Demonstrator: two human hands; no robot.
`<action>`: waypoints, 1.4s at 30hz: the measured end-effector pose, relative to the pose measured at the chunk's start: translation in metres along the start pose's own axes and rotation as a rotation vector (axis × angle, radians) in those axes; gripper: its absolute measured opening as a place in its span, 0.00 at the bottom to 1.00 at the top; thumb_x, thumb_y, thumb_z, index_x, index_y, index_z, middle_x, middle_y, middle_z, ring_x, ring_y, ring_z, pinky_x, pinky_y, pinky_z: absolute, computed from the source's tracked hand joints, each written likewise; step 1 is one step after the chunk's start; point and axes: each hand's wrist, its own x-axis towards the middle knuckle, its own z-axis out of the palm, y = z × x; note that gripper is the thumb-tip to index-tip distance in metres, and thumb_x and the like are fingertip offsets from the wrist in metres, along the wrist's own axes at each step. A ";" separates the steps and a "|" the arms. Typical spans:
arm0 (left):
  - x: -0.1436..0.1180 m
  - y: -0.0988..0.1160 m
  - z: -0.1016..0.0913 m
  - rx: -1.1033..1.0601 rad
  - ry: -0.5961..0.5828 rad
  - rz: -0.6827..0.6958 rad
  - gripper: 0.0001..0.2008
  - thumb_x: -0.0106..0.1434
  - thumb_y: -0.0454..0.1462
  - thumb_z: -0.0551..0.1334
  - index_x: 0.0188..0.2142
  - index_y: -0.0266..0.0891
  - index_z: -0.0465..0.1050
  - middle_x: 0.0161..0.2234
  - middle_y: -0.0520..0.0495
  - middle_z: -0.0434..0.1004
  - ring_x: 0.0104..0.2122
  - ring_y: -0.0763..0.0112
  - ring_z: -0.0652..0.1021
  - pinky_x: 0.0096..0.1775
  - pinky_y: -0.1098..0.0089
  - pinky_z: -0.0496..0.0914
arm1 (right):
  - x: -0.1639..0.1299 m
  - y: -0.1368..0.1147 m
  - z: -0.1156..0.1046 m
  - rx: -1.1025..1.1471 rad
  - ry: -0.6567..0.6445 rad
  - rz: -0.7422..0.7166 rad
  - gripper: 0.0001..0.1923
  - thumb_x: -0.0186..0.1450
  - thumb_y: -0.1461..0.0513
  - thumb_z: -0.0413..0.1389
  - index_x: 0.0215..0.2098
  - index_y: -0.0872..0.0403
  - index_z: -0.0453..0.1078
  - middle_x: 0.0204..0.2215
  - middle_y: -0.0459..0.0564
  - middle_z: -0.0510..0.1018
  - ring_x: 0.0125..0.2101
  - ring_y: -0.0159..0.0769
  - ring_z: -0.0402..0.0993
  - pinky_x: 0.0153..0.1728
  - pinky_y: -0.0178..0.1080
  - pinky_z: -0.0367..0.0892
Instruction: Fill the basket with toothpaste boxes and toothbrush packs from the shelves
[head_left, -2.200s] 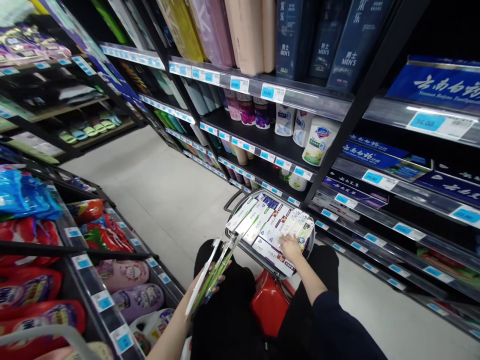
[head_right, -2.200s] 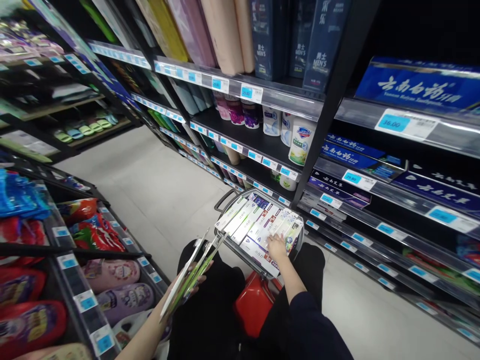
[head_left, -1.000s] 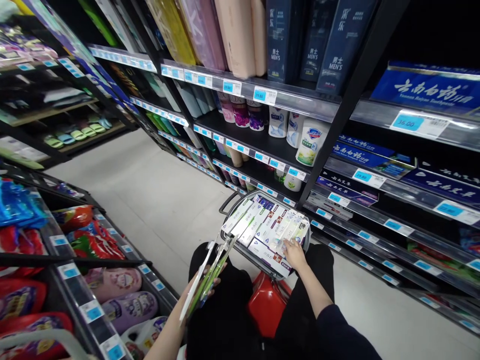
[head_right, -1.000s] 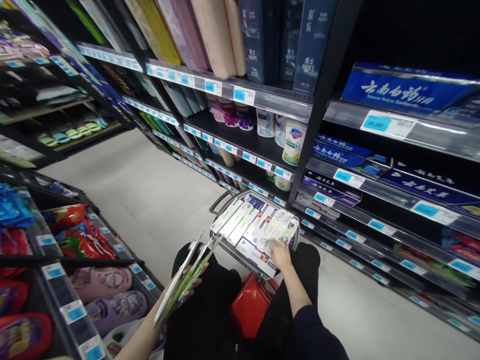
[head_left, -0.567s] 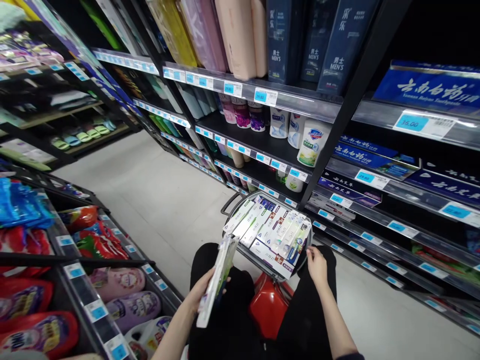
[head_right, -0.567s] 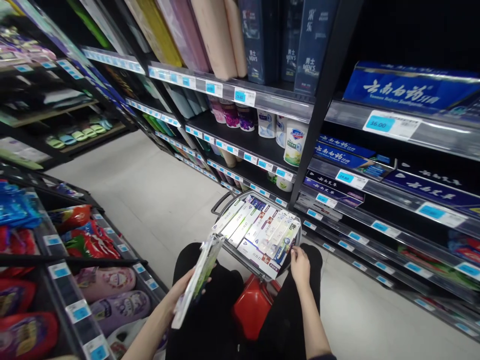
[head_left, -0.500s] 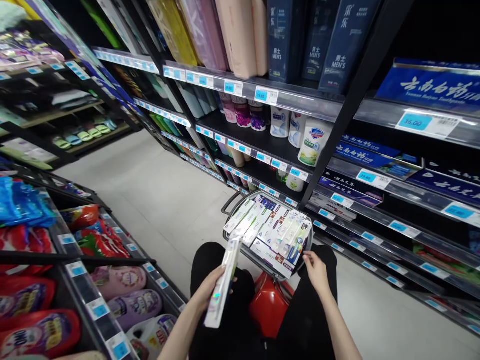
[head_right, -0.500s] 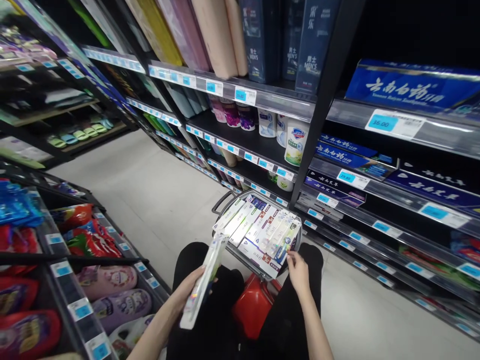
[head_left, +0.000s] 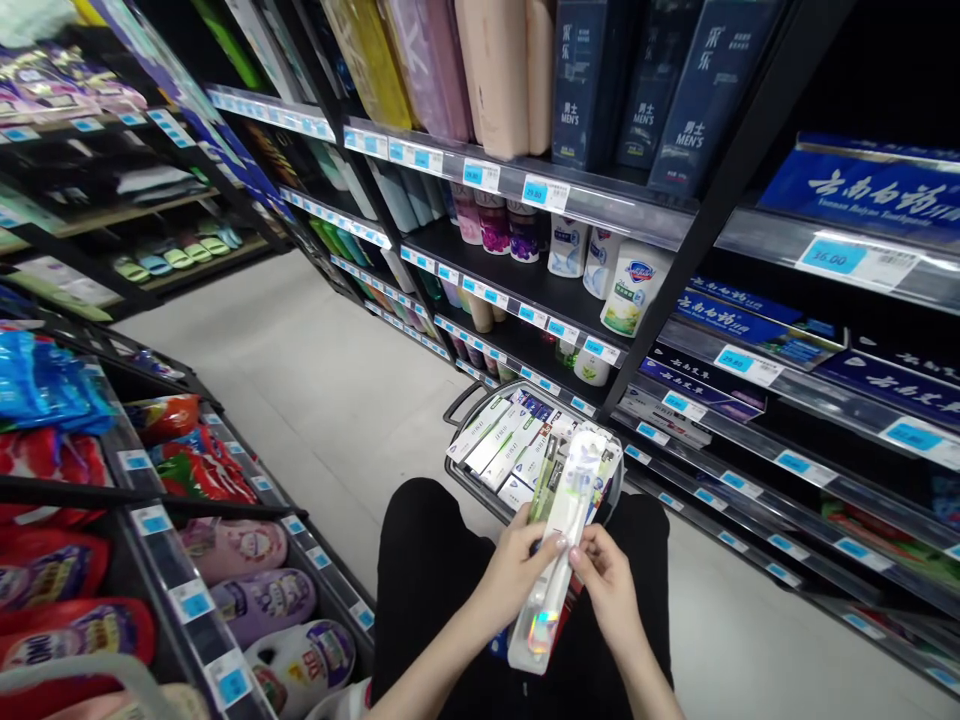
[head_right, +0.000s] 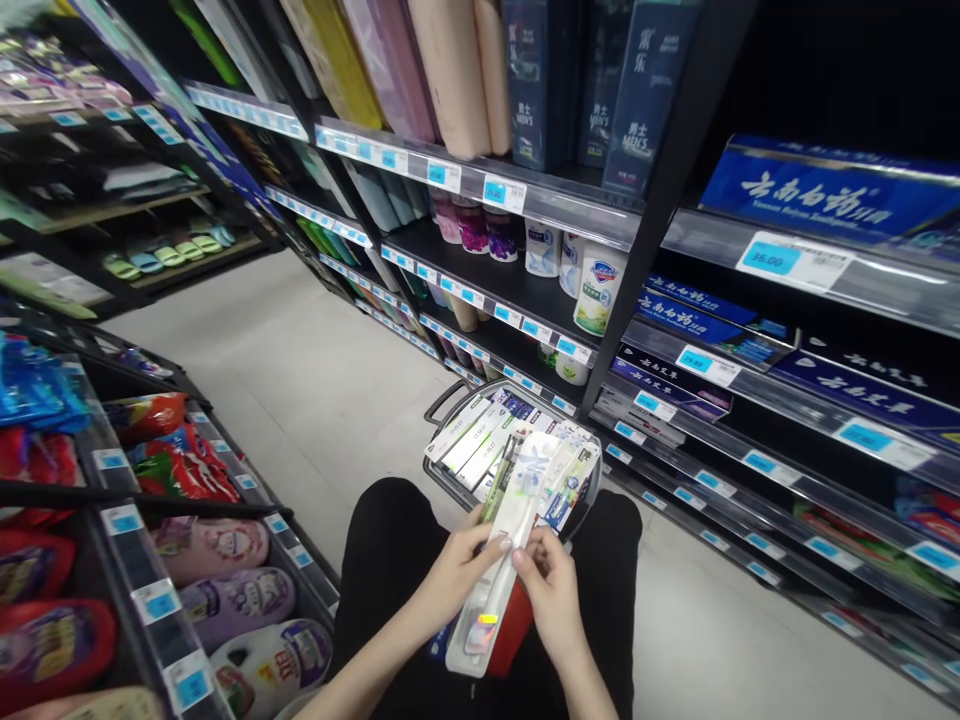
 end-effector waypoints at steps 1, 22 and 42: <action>-0.002 0.002 0.001 0.014 0.017 0.005 0.15 0.62 0.46 0.58 0.28 0.39 0.77 0.37 0.42 0.69 0.42 0.59 0.71 0.47 0.62 0.65 | -0.001 0.000 0.000 0.005 0.000 -0.003 0.14 0.60 0.51 0.57 0.32 0.53 0.68 0.24 0.43 0.69 0.25 0.30 0.63 0.28 0.33 0.61; -0.017 -0.022 -0.008 -0.160 0.160 -0.019 0.11 0.55 0.46 0.64 0.29 0.42 0.77 0.38 0.45 0.70 0.38 0.58 0.73 0.37 0.63 0.70 | 0.003 0.011 -0.001 0.928 -0.053 0.319 0.13 0.58 0.56 0.59 0.38 0.55 0.71 0.21 0.38 0.59 0.12 0.19 0.41 0.10 0.28 0.47; -0.031 -0.117 -0.088 -0.417 0.523 -0.341 0.18 0.47 0.49 0.68 0.29 0.38 0.70 0.23 0.51 0.71 0.17 0.70 0.73 0.19 0.70 0.67 | 0.132 0.126 0.008 -0.588 0.235 0.285 0.21 0.60 0.62 0.52 0.51 0.60 0.60 0.37 0.56 0.79 0.37 0.39 0.77 0.38 0.38 0.69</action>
